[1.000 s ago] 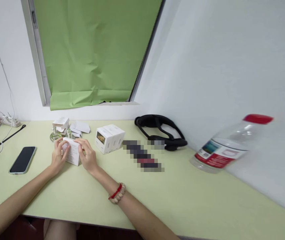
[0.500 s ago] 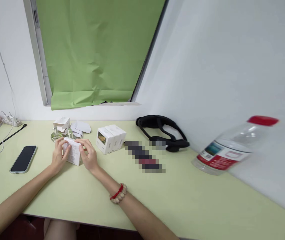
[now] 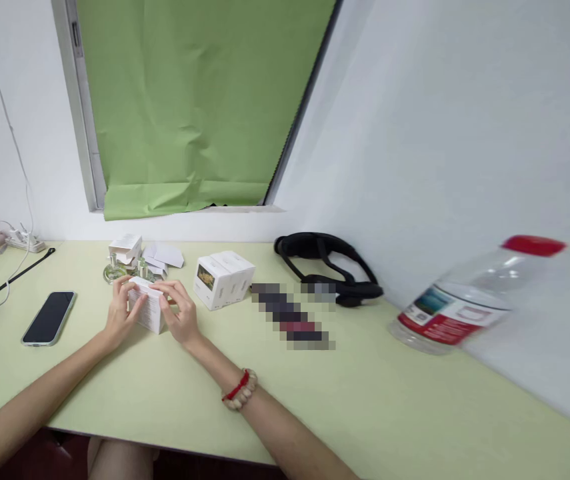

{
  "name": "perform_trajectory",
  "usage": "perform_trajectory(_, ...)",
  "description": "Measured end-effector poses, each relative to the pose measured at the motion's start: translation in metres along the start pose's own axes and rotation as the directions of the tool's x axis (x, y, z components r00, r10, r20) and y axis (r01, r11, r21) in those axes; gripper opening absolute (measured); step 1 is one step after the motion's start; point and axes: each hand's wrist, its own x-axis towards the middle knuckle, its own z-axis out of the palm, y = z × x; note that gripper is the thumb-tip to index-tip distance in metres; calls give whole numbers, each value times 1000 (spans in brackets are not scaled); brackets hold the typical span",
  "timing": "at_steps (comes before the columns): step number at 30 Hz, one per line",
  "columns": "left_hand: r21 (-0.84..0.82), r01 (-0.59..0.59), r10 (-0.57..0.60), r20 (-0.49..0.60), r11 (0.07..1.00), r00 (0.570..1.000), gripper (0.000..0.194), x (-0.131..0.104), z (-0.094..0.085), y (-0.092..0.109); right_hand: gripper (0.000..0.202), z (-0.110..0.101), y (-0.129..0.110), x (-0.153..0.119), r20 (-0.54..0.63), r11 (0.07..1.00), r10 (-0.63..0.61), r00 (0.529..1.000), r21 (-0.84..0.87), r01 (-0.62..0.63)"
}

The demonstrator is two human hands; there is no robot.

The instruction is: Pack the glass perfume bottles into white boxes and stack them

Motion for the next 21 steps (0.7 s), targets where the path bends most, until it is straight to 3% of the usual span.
perform_trajectory(5, -26, 14, -14, -17, 1000, 1000, 22, 0, 0, 4, 25, 0, 0, -1, 28, 1000, 6, 1000, 4, -6)
perform_trajectory(11, 66, 38, -39, 15, 997, 999, 24, 2, -2, 9, 27, 3, 1, -3, 41, 999, -34, 999, 28, 33)
perform_trajectory(17, 222, -59, 46, 64, 973, 997, 30, -6, 2, 12, 32, 3, 4, -3, 61, 994, -98, 993, 60, 95)
perform_trajectory(21, 244, -125, 122, 27, 962, 992, 33, -7, 4, 13, 31, 2, 5, -4, 75, 994, -94, 993, 62, 90)
